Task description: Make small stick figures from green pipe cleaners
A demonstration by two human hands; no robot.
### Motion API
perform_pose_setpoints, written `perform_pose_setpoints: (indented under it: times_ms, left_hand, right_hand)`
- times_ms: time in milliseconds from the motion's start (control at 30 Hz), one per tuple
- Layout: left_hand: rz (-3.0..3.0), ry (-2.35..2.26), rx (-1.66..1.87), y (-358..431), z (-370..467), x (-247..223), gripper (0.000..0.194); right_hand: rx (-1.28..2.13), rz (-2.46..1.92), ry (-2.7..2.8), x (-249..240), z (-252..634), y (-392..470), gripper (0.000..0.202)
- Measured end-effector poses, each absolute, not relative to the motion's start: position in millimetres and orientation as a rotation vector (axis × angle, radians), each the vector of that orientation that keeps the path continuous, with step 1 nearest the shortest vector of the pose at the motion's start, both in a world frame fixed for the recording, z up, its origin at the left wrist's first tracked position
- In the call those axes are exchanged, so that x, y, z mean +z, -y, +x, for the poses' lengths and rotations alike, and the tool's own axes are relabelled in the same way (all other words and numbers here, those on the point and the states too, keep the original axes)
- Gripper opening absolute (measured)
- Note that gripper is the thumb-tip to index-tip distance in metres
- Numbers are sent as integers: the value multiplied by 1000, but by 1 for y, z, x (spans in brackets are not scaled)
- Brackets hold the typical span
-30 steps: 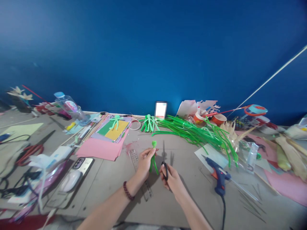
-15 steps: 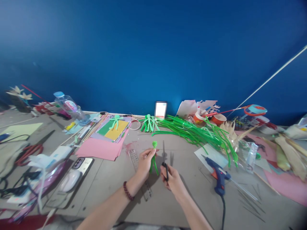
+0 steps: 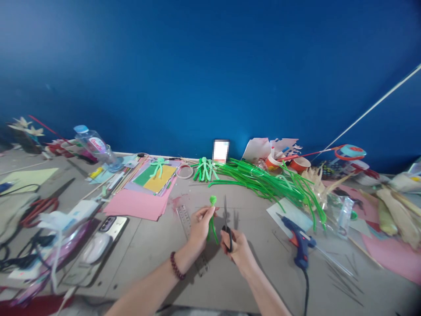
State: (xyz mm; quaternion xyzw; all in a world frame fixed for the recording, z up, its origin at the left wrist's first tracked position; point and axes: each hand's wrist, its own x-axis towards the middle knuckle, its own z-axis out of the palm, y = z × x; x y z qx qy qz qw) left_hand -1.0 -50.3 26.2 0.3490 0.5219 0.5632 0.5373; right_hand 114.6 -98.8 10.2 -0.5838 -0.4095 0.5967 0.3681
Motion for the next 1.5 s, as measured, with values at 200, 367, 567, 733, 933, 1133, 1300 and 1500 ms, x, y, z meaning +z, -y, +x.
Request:
perform_pose_setpoints:
  times_ms: [200, 367, 567, 733, 933, 1133, 1300, 1500]
  left_hand:
    - [866, -1249, 1348, 52, -1, 25, 25]
    - [923, -1229, 1378, 51, -3, 26, 24]
    - [956, -1210, 1344, 51, -4, 25, 26]
    - [934, -1232, 1327, 52, -1, 25, 29]
    - [945, -1242, 1316, 52, -1, 26, 25]
    - [917, -1248, 1311, 52, 0, 30, 21]
    - [857, -1236, 1302, 53, 1, 31, 23]
    - [856, -1220, 1308, 52, 0, 31, 28]
  right_hand:
    - [1654, -1517, 958, 18, 117, 97, 49]
    - [1717, -1511, 915, 22, 122, 94, 52]
    - [1693, -1482, 901, 18, 123, 94, 59]
    - [1723, -1460, 899, 20, 121, 95, 61]
    - [1707, -1478, 903, 24, 120, 95, 64]
    - [1704, -1445, 916, 20, 122, 97, 62]
    - [1694, -1437, 918, 16, 122, 96, 61]
    - [1674, -1446, 906, 14, 122, 97, 59]
